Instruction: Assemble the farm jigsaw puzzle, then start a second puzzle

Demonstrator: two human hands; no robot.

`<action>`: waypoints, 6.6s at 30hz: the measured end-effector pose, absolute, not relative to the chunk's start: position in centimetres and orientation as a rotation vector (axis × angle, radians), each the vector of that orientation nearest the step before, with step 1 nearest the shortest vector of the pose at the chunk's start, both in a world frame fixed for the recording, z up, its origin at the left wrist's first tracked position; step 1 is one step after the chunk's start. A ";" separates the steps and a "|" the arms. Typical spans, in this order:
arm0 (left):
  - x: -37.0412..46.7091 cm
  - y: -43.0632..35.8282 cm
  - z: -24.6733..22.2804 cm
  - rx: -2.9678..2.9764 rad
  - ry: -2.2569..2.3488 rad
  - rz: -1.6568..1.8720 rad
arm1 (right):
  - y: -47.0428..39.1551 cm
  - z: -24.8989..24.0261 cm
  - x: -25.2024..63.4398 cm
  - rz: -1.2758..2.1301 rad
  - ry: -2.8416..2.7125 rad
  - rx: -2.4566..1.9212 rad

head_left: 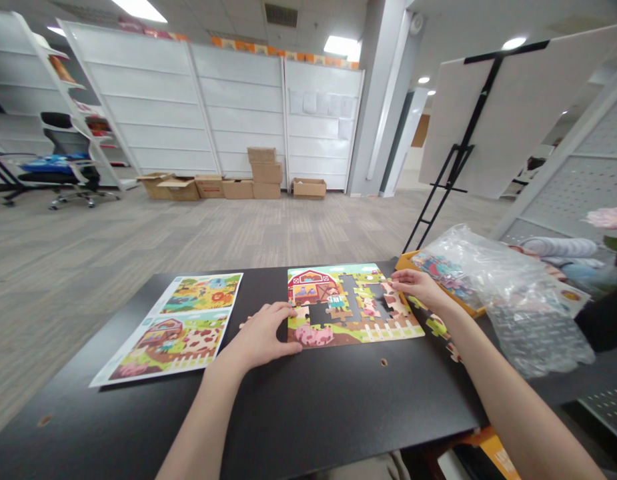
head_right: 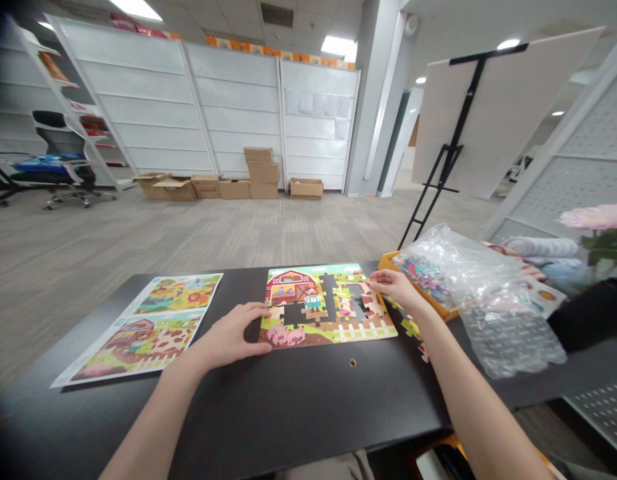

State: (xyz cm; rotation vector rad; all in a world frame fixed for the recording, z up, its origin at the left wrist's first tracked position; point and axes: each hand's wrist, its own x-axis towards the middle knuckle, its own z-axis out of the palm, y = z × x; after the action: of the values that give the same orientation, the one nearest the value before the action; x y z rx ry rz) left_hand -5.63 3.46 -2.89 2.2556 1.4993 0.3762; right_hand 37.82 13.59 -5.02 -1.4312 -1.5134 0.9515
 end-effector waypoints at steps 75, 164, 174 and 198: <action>-5.3 2.9 -2.6 2.364 1.508 0.313 | 12.2 -0.8 24.5 0.222 -2.115 -2.343; -5.5 2.7 -2.7 2.303 1.489 0.369 | 14.6 -1.7 35.6 0.143 -2.267 -2.032; -5.4 2.7 -2.5 2.301 1.506 0.357 | 14.3 -3.4 37.1 0.152 -2.223 -2.077; -5.6 3.6 -3.2 2.293 1.482 0.389 | 14.5 -3.9 38.1 1.052 -1.621 -1.738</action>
State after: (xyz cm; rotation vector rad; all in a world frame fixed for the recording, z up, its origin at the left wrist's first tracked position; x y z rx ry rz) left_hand -5.56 3.61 -3.24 2.2929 1.4821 0.3894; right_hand 38.07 14.49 -3.86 -1.7383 -1.6212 1.0524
